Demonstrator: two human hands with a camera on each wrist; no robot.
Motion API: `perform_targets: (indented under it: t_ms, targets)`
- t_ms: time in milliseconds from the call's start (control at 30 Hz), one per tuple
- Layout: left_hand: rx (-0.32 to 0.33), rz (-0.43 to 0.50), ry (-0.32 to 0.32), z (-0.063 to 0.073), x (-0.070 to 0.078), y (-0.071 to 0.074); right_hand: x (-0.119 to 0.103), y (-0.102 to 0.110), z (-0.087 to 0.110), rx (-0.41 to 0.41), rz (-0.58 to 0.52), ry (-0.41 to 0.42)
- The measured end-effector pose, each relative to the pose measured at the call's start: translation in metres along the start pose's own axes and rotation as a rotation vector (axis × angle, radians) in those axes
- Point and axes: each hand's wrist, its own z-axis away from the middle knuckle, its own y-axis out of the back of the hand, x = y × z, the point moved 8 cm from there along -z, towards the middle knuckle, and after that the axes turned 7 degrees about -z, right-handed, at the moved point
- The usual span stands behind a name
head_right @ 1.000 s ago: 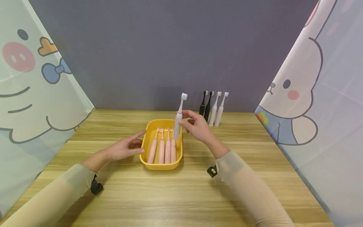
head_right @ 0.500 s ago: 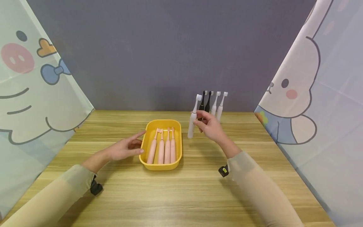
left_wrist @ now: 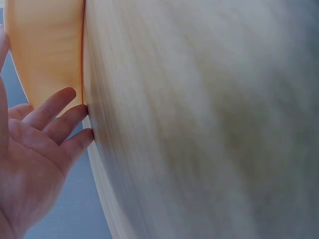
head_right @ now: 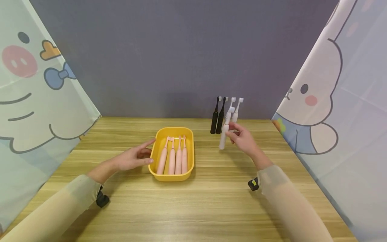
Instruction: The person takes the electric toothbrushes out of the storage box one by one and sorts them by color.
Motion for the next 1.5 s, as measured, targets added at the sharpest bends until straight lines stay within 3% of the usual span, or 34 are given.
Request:
perform_targets:
  t_ms: [367,567,767,1200,1500]
  targets:
    - [0.000,0.010,-0.007,0.000,0.003,0.001,0.028,0.044,-0.001,0.043,0.039,-0.010]
    - [-0.001,0.008,-0.007,-0.001,0.002,0.001,0.039,0.066,-0.010,0.068,0.037,-0.015]
    - [0.002,0.002,0.002,-0.001,0.001,0.001,0.044,0.082,-0.024,0.093,0.041,0.037]
    - [-0.001,0.004,-0.008,-0.003,0.001,0.003,0.051,0.097,-0.049,0.111,0.040,-0.075]
    - [-0.010,0.029,-0.013,-0.005,0.001,0.002,0.061,0.101,-0.061,0.132,0.039,-0.050]
